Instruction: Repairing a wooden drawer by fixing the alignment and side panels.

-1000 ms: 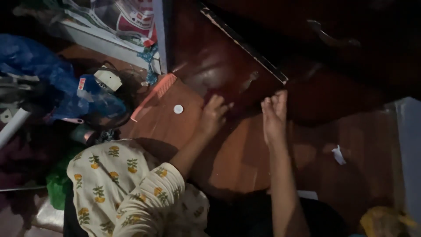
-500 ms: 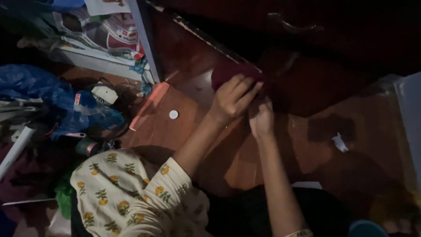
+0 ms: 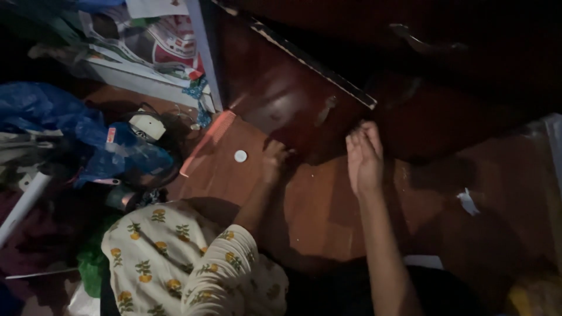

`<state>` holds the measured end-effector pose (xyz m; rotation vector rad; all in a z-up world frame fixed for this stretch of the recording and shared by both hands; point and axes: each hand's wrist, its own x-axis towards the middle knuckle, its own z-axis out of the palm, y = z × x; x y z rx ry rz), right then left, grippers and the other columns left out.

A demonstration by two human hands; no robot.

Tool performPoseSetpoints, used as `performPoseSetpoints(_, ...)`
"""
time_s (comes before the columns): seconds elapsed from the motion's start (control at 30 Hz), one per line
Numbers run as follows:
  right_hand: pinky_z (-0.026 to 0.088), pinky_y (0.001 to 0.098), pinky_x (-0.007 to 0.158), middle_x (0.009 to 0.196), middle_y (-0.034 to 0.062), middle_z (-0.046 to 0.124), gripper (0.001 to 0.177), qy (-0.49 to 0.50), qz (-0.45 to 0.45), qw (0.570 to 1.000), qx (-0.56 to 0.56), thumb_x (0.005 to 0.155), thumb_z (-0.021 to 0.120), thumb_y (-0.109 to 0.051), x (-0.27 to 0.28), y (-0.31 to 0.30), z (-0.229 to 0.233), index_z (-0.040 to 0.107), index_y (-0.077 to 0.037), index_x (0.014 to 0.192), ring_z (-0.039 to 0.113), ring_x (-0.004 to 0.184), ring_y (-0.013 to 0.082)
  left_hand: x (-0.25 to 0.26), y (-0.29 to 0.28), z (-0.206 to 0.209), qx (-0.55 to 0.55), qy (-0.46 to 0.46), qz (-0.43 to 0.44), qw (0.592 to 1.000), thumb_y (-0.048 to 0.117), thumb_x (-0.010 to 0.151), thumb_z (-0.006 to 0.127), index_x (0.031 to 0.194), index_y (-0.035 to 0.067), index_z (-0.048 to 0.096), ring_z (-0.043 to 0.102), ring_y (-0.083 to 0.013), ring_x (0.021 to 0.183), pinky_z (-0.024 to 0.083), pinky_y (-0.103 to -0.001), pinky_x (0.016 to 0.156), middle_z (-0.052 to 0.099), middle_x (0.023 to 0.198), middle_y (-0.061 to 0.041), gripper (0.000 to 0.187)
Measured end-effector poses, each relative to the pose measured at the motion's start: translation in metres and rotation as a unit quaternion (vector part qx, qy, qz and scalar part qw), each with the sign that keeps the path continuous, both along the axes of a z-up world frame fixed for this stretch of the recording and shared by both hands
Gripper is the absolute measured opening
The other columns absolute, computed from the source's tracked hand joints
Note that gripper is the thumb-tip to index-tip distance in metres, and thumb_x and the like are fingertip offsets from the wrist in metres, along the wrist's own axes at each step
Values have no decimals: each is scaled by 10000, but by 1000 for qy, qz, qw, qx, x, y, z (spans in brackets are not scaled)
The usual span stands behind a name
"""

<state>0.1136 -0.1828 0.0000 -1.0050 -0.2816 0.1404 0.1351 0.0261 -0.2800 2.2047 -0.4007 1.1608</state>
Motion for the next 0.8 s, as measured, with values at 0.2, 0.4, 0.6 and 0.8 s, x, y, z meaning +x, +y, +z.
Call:
performPoseSetpoints(0.2, 426, 262, 1035, 974, -43, 465, 42, -21, -10, 1000, -19, 1119, 488, -87, -7, 0, -7, 513, -117, 1135, 489, 955, 103, 26, 96, 49, -381, -32, 189, 905, -137, 722, 524, 1002, -15, 756, 709, -257, 954, 560, -348, 913, 747, 1010, -113, 383)
performPoseSetpoints(0.4, 419, 259, 985, 1014, -31, 472, 106, -34, -21, 999, -22, 1097, 508, -28, -6, 4, -12, 504, -126, 1137, 473, 971, 105, 42, 85, 84, -399, -83, 240, 881, -122, 707, 588, 895, -14, 736, 740, -275, 919, 573, -340, 891, 790, 996, -152, 263)
performPoseSetpoints(0.6, 418, 242, 996, 1030, -47, 465, 138, -23, -45, 998, -41, 1084, 498, -6, -11, 9, -5, 487, -138, 1123, 466, 974, 100, -57, -44, 207, -373, 28, 40, 927, -123, 643, 513, 998, -1, 738, 655, -287, 1017, 538, -359, 897, 690, 1019, -152, 437)
performPoseSetpoints(0.8, 414, 247, 902, 982, -56, 395, 169, -32, -57, 996, -67, 1071, 499, 18, -5, -5, -19, 489, -141, 1125, 417, 915, 92, 3, -16, 153, -526, -49, 21, 849, -143, 753, 489, 956, 36, 689, 678, -250, 1012, 546, -344, 965, 687, 1002, -120, 335)
